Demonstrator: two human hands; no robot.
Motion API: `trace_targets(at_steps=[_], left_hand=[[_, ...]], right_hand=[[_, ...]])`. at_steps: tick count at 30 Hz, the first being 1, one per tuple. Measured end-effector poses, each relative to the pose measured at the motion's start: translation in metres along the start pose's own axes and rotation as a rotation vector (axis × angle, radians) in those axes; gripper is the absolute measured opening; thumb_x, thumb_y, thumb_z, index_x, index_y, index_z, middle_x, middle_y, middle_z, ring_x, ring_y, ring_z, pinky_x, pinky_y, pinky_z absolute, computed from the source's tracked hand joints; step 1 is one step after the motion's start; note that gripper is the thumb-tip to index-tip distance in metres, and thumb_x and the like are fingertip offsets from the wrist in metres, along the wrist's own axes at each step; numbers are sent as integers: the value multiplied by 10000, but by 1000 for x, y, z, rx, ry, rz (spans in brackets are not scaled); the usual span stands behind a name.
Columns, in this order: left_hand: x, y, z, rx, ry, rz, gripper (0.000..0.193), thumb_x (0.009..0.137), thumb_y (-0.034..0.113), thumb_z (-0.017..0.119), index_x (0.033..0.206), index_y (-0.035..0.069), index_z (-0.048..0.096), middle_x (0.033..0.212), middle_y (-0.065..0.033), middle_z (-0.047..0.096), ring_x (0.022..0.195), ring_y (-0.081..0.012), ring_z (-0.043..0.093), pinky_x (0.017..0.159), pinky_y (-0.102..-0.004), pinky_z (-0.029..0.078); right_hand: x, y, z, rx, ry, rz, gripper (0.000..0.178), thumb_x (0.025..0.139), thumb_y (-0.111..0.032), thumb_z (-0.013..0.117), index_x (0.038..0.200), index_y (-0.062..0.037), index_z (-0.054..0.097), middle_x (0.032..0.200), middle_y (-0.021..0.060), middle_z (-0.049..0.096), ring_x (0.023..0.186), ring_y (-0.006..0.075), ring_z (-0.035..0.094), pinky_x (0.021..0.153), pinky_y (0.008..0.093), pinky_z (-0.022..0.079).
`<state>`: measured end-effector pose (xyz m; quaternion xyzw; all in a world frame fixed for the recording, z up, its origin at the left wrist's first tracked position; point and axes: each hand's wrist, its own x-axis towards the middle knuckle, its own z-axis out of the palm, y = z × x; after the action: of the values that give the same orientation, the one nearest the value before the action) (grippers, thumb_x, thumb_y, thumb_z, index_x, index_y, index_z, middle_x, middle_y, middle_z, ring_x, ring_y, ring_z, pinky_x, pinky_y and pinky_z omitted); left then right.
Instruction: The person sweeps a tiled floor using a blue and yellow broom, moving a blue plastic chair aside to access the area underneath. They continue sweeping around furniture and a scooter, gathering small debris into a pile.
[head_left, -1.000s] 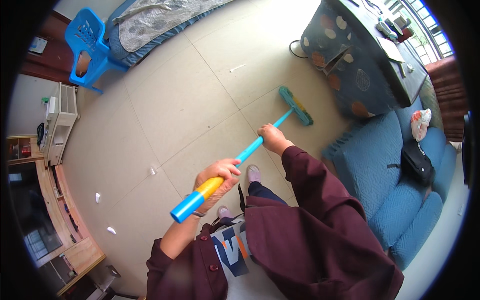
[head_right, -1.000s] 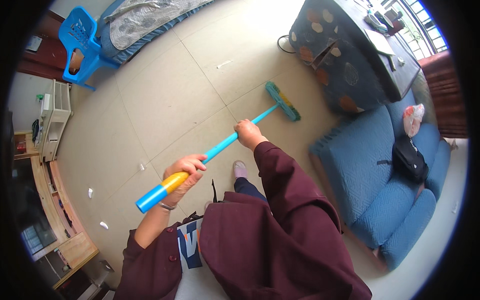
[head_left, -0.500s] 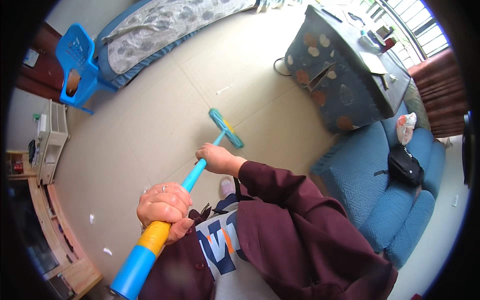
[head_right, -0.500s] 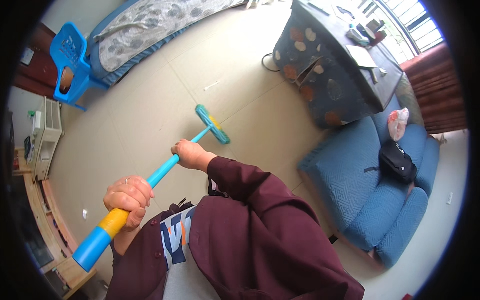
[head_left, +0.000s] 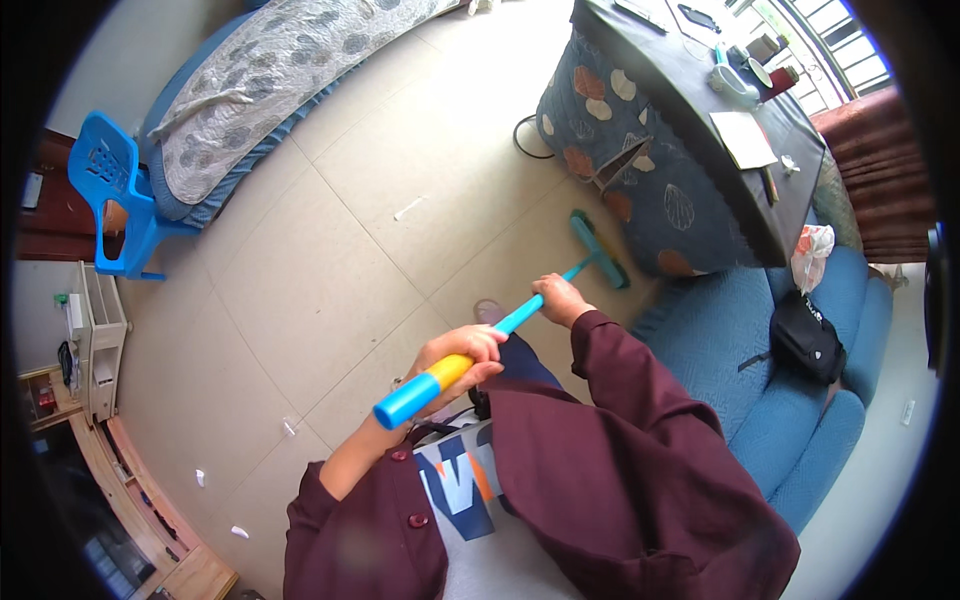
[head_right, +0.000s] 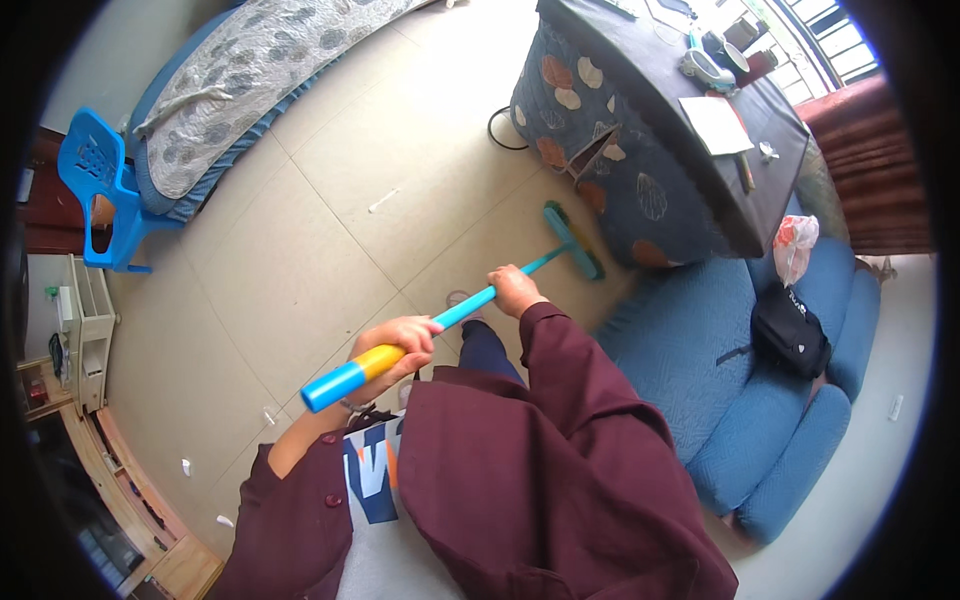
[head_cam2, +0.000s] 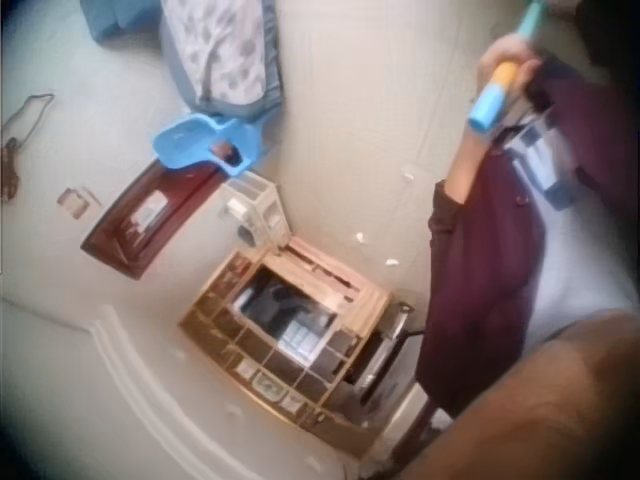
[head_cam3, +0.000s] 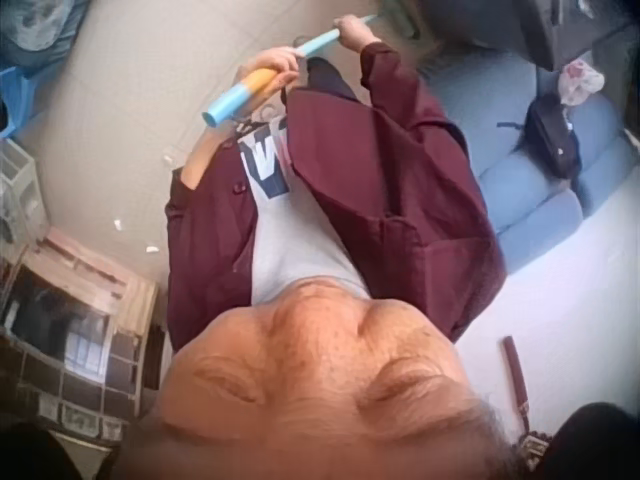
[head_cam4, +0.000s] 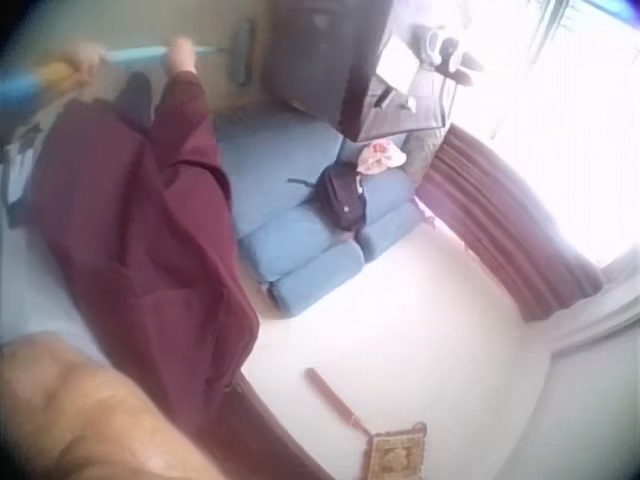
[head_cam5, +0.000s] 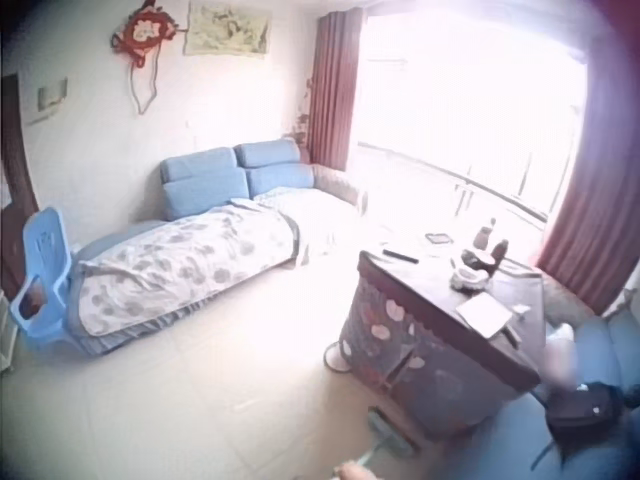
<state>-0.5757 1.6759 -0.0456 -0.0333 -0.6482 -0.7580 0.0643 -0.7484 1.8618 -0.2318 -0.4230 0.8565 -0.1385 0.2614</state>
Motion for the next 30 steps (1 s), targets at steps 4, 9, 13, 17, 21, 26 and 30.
trace_targets(at_steps=[4,9,13,17,21,26,30], left_hand=[[38,42,-26,108,140,80,142,811,36,615,735,68,500,698,-45,555,757,-209,569,813,-396,445],[84,104,-35,271,212,257,274,804,123,641,601,87,461,514,-15,484,502,-163,510,569,-314,471],[113,116,-41,250,94,372,322,790,168,655,563,91,440,481,-5,464,436,-153,477,499,-280,455],[131,78,-43,184,181,335,246,773,68,648,611,85,465,547,-27,504,516,-185,524,610,-335,494],[123,22,-56,155,222,122,182,800,-13,610,708,80,482,689,-45,547,735,-218,571,877,-435,441],[83,7,-64,69,522,151,177,822,45,612,730,91,468,692,-34,538,748,-207,567,900,-449,411],[55,60,-86,268,712,161,204,801,19,569,678,81,418,604,-22,471,600,-173,493,738,-398,439]], right_hand=[[57,-42,-16,171,9,-138,19,679,-67,593,694,-78,593,789,128,603,843,337,567,736,434,471],[105,-118,-58,345,-80,-322,43,703,-101,602,710,-66,578,770,127,596,842,331,570,713,435,481],[114,-115,-96,328,-32,-380,226,765,-249,639,677,-72,531,786,98,563,879,300,536,735,423,457],[129,-57,-122,188,0,-250,29,705,-94,588,717,-70,579,802,111,589,888,310,554,734,423,478],[162,9,-90,67,24,-178,22,681,-62,595,687,-75,579,803,94,591,878,310,546,747,415,472],[200,-26,-48,31,-105,-364,58,652,-67,614,704,-89,599,804,90,595,867,310,550,753,407,472],[222,-135,-31,80,-189,-459,52,669,-93,615,720,-92,603,829,95,605,894,301,563,774,407,473]])
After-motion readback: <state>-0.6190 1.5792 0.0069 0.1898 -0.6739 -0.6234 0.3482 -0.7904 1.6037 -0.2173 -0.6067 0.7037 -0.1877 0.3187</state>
